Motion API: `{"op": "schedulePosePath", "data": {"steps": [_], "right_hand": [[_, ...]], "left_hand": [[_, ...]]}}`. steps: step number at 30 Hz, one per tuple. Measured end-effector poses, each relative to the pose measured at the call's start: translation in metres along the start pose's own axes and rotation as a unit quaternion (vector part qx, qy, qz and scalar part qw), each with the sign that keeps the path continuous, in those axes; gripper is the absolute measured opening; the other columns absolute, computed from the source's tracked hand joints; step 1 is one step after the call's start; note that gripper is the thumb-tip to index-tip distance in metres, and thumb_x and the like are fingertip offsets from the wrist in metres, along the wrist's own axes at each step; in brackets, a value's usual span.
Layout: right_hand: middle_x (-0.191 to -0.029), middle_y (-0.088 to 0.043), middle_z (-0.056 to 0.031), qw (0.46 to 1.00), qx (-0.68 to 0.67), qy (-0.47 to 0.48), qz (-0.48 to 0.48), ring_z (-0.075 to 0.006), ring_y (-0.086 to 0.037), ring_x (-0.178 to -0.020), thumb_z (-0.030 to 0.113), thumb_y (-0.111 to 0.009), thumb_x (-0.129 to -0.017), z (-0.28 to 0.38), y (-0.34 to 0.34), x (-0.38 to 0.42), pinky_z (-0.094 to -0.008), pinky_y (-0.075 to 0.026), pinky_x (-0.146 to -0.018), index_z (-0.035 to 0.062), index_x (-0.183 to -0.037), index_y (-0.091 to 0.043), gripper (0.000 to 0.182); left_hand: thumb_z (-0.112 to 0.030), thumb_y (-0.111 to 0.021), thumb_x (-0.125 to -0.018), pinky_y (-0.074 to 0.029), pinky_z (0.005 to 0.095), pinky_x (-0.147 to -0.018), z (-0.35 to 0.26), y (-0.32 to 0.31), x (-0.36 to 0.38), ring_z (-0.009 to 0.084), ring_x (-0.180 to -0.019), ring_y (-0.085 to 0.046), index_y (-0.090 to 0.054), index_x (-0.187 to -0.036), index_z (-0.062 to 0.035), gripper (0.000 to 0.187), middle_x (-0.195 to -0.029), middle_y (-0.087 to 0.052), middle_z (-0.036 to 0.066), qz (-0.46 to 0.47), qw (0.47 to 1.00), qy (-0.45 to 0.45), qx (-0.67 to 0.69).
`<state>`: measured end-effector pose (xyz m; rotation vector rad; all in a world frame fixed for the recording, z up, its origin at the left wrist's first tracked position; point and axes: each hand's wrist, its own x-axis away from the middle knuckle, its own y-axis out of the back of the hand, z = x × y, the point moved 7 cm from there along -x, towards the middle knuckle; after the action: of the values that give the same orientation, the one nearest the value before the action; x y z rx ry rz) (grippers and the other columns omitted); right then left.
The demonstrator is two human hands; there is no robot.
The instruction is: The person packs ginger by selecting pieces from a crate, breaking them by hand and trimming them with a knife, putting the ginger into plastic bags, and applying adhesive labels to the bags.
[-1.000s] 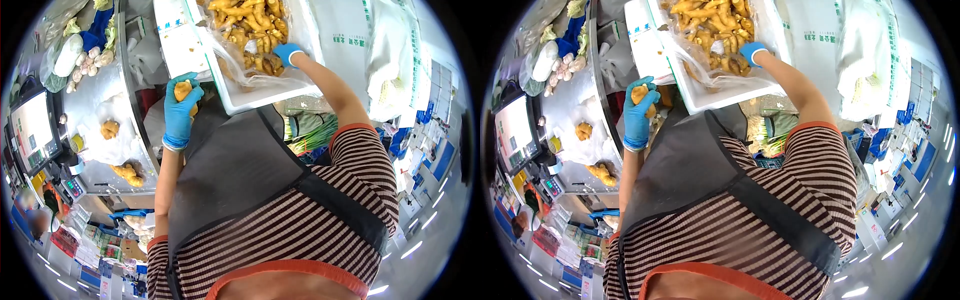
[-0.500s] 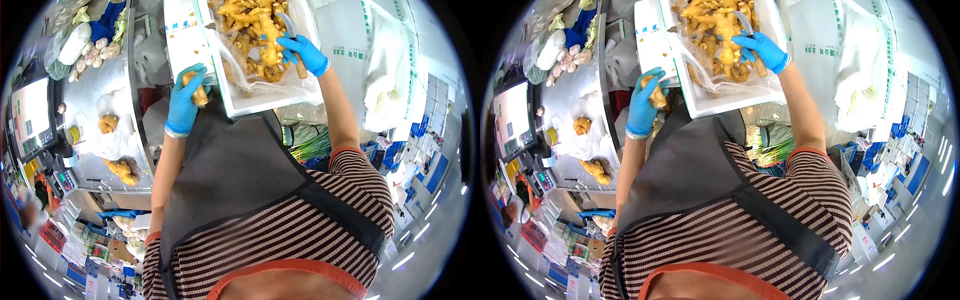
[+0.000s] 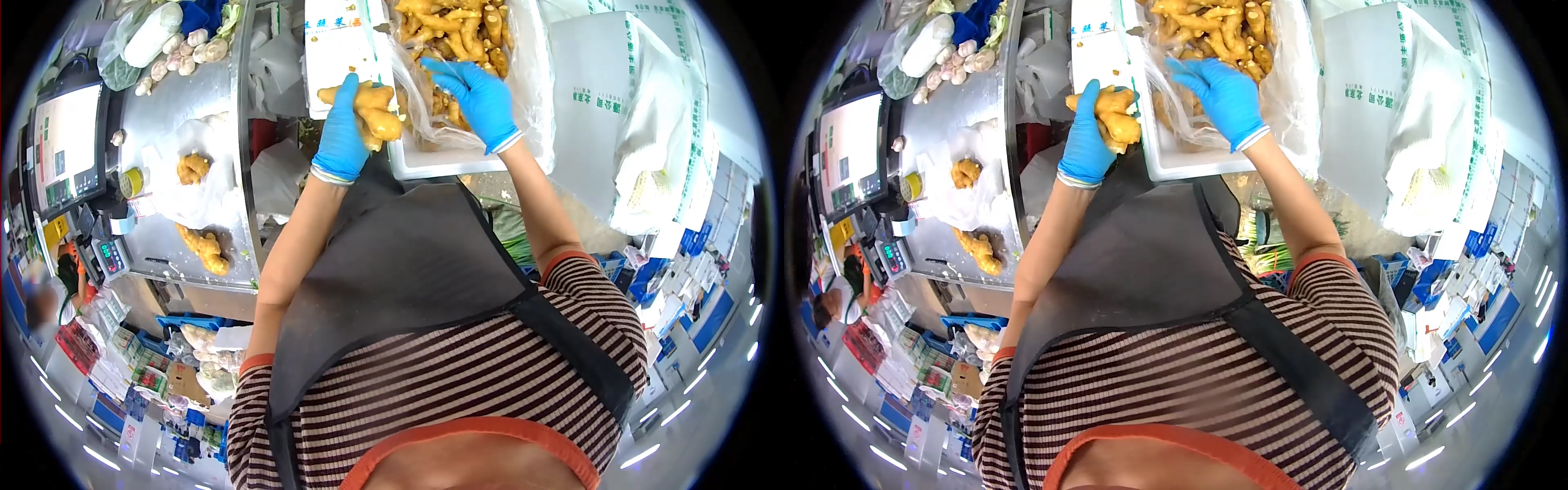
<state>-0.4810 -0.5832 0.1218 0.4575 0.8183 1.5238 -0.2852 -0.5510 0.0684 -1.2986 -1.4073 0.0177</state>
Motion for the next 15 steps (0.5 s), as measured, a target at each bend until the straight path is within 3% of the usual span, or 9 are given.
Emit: {"op": "schedulePosePath", "data": {"steps": [1, 3, 7, 10, 11, 14, 15], "right_hand": [[-0.071, -0.063, -0.0023, 0.987, -0.115, -0.085, 0.069, -0.0094, -0.058, -0.063, 0.036, -0.065, -0.092, 0.001, -0.010, 0.002, -0.0245, -0.047, -0.059, 0.0051, -0.104, -0.072, 0.034], [-0.070, -0.062, -0.0019, 0.888, -0.330, -0.249, 0.202, -0.0092, -0.057, -0.062, 0.037, -0.064, -0.092, 0.025, -0.034, 0.020, -0.0242, -0.046, -0.059, 0.0032, -0.103, -0.071, 0.036], [-0.067, -0.057, -0.0014, 0.848, -0.358, -0.301, 0.249, -0.0081, -0.051, -0.056, 0.037, -0.062, -0.095, 0.057, -0.053, 0.026, -0.0247, -0.044, -0.056, -0.0016, -0.097, -0.066, 0.038], [-0.063, -0.050, 0.0009, 0.739, -0.563, -0.283, 0.238, -0.0053, -0.043, -0.050, 0.029, -0.057, -0.099, 0.074, -0.064, 0.028, -0.0222, -0.038, -0.049, 0.0028, -0.096, -0.065, 0.028], [-0.066, -0.054, -0.0006, 0.705, -0.605, -0.288, 0.233, -0.0077, -0.046, -0.050, 0.027, -0.059, -0.097, 0.076, -0.065, 0.027, -0.0250, -0.043, -0.052, 0.0010, -0.102, -0.066, 0.027], [-0.068, -0.056, -0.0003, 0.801, -0.508, -0.250, 0.196, -0.0075, -0.046, -0.051, 0.027, -0.058, -0.098, 0.058, -0.058, 0.010, -0.0241, -0.043, -0.053, 0.0039, -0.109, -0.065, 0.026], [-0.072, -0.063, -0.0053, 0.879, -0.372, -0.223, 0.198, -0.0139, -0.056, -0.053, 0.032, -0.059, -0.096, 0.042, -0.058, 0.000, -0.0287, -0.048, -0.055, 0.0073, -0.118, -0.063, 0.033]], "left_hand": [[-0.043, -0.063, -0.092, -0.054, 0.0358, -0.081, -0.001, -0.004, 0.004, 0.0218, -0.092, -0.062, -0.051, -0.120, -0.0066, 0.048, -0.106, -0.062, 0.012, 0.009, 1.000, 0.001, 0.010], [-0.045, -0.063, -0.091, -0.053, 0.0366, -0.083, 0.000, -0.004, 0.006, 0.0226, -0.094, -0.062, -0.052, -0.119, -0.0067, 0.049, -0.108, -0.062, 0.012, 0.005, 1.000, -0.014, 0.011], [-0.043, -0.060, -0.094, -0.053, 0.0358, -0.089, -0.003, -0.001, 0.001, 0.0244, -0.101, -0.062, -0.051, -0.120, -0.0041, 0.047, -0.115, -0.058, 0.015, 0.017, 0.999, -0.043, 0.003], [-0.039, -0.060, -0.094, -0.051, 0.0351, -0.090, -0.019, -0.018, 0.016, 0.0237, -0.100, -0.062, -0.054, -0.118, -0.0035, 0.043, -0.115, -0.059, 0.014, 0.110, 0.992, -0.061, 0.030], [-0.033, -0.059, -0.095, -0.051, 0.0347, -0.091, -0.023, -0.019, 0.020, 0.0227, -0.099, -0.061, -0.054, -0.118, -0.0029, 0.038, -0.117, -0.058, 0.013, 0.127, 0.989, -0.056, 0.046], [-0.026, -0.062, -0.093, -0.050, 0.0321, -0.089, -0.050, -0.001, 0.026, 0.0194, -0.095, -0.061, -0.057, -0.115, -0.0026, 0.032, -0.110, -0.061, 0.010, 0.051, 0.975, -0.173, -0.129], [-0.020, -0.067, -0.087, -0.050, 0.0298, -0.084, -0.061, 0.005, 0.032, 0.0147, -0.091, -0.061, -0.059, -0.110, -0.0030, 0.029, -0.099, -0.064, 0.007, 0.006, 0.937, -0.227, -0.265]]}}
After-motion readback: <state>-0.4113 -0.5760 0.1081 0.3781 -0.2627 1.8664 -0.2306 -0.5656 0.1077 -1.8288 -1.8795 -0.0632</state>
